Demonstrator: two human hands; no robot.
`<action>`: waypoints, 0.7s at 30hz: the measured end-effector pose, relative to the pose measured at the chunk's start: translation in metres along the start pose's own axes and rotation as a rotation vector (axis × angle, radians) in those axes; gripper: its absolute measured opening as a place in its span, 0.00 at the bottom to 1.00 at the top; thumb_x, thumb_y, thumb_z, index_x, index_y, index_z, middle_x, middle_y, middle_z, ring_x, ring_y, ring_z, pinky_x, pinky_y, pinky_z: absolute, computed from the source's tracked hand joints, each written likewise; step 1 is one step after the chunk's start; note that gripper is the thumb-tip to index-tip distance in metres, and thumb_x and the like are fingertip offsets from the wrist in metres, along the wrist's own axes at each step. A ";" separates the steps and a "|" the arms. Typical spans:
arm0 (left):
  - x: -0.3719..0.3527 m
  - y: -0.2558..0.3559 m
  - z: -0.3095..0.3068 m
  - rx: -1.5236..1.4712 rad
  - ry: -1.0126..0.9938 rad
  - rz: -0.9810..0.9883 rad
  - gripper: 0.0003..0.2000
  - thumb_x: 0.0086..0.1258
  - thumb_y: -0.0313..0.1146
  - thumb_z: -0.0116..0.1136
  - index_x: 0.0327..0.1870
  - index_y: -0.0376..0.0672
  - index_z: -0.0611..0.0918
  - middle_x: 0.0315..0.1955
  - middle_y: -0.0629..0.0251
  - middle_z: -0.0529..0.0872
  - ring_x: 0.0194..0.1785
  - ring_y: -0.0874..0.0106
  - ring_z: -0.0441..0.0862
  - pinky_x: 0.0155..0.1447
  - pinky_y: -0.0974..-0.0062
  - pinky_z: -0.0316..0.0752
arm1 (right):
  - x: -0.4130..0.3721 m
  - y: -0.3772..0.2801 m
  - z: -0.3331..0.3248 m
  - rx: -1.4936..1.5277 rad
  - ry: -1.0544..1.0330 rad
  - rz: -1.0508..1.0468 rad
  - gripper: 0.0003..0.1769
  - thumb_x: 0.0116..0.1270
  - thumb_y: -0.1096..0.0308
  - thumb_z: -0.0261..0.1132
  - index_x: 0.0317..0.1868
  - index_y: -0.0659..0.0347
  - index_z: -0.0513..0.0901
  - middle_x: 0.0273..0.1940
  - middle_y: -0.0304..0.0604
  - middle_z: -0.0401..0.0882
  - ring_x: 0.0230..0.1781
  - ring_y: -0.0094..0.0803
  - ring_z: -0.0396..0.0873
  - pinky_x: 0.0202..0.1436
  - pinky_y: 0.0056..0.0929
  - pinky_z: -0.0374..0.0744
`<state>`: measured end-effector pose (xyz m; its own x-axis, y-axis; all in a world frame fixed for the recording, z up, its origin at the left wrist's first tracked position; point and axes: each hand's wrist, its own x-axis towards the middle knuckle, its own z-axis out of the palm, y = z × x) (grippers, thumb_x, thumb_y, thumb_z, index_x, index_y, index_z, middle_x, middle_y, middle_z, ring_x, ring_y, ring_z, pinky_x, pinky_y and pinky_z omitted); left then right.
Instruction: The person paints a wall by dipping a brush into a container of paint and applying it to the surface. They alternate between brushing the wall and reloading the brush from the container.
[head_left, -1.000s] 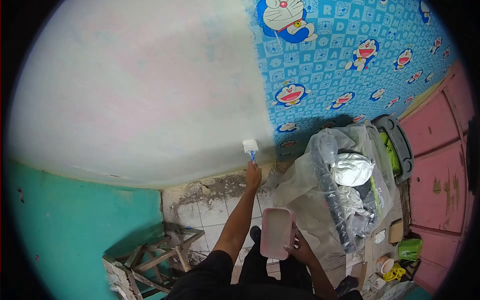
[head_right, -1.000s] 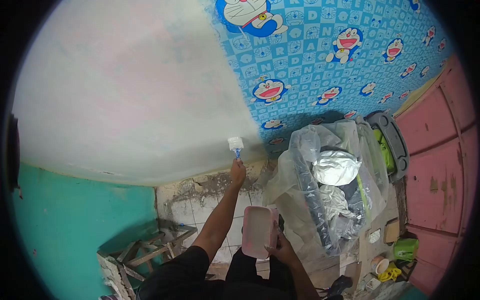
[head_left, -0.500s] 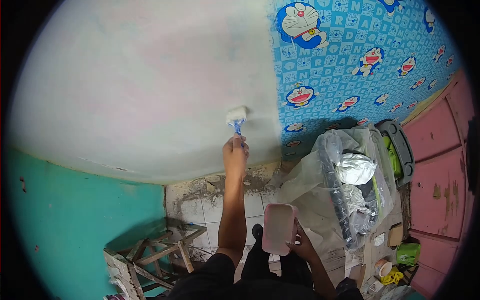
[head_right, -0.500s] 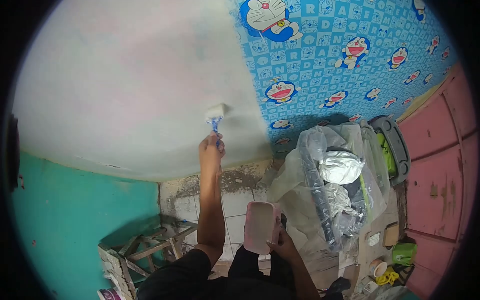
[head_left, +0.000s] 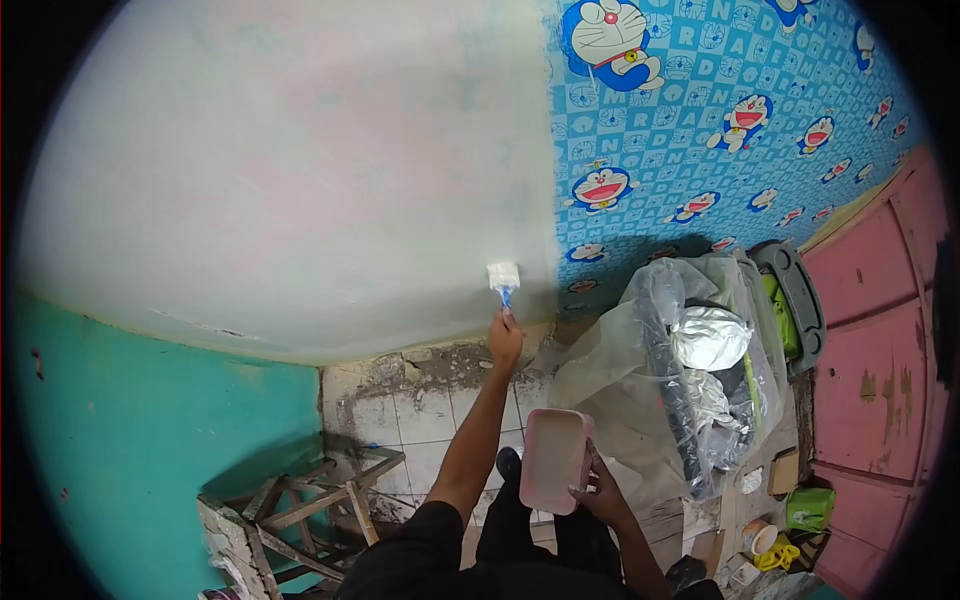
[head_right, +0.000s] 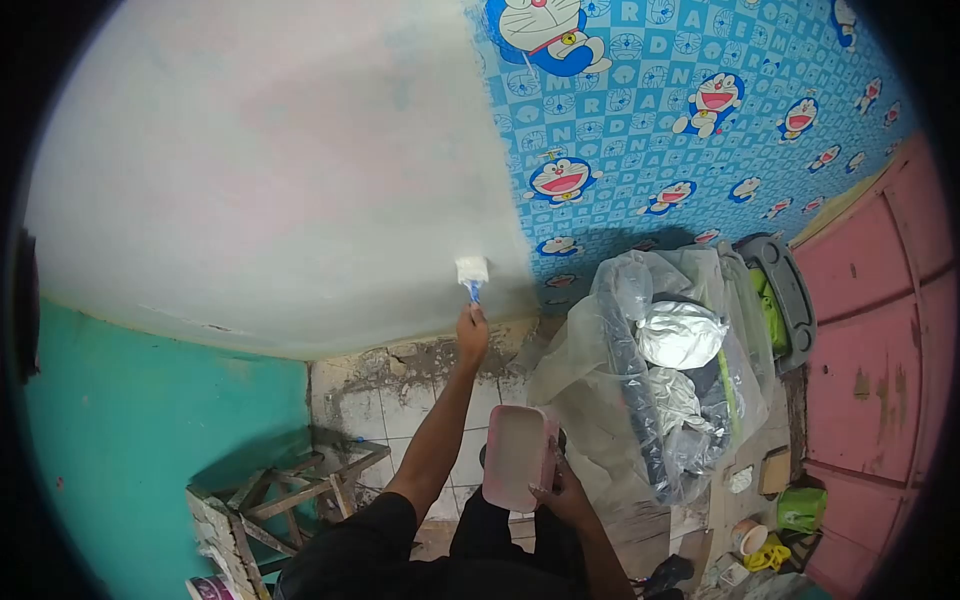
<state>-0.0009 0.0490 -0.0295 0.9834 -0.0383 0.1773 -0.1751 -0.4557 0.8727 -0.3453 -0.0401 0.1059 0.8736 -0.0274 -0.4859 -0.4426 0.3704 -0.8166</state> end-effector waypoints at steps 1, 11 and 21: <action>-0.005 -0.010 0.006 0.029 -0.017 -0.049 0.16 0.77 0.39 0.42 0.32 0.35 0.74 0.17 0.57 0.73 0.25 0.63 0.76 0.33 0.64 0.70 | 0.000 0.002 -0.001 -0.014 -0.001 0.013 0.57 0.54 0.71 0.70 0.78 0.54 0.42 0.76 0.47 0.49 0.63 0.39 0.70 0.62 0.37 0.74; 0.044 0.167 -0.075 -0.529 -0.178 -0.432 0.18 0.78 0.42 0.43 0.33 0.37 0.76 0.16 0.73 0.70 0.18 0.82 0.64 0.21 0.81 0.57 | 0.001 -0.002 -0.001 -0.019 0.032 0.003 0.57 0.54 0.73 0.70 0.78 0.53 0.42 0.75 0.47 0.50 0.65 0.40 0.69 0.63 0.37 0.74; 0.052 0.232 -0.115 -0.507 0.024 0.082 0.16 0.81 0.43 0.39 0.35 0.42 0.73 0.16 0.75 0.66 0.20 0.85 0.59 0.24 0.84 0.53 | 0.004 -0.005 0.004 0.048 0.035 0.005 0.58 0.53 0.75 0.70 0.78 0.51 0.41 0.75 0.47 0.51 0.63 0.40 0.71 0.60 0.36 0.76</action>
<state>0.0043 0.0437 0.2346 0.9653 -0.0325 0.2593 -0.2581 0.0364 0.9654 -0.3389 -0.0378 0.1091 0.8636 -0.0577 -0.5009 -0.4356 0.4151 -0.7987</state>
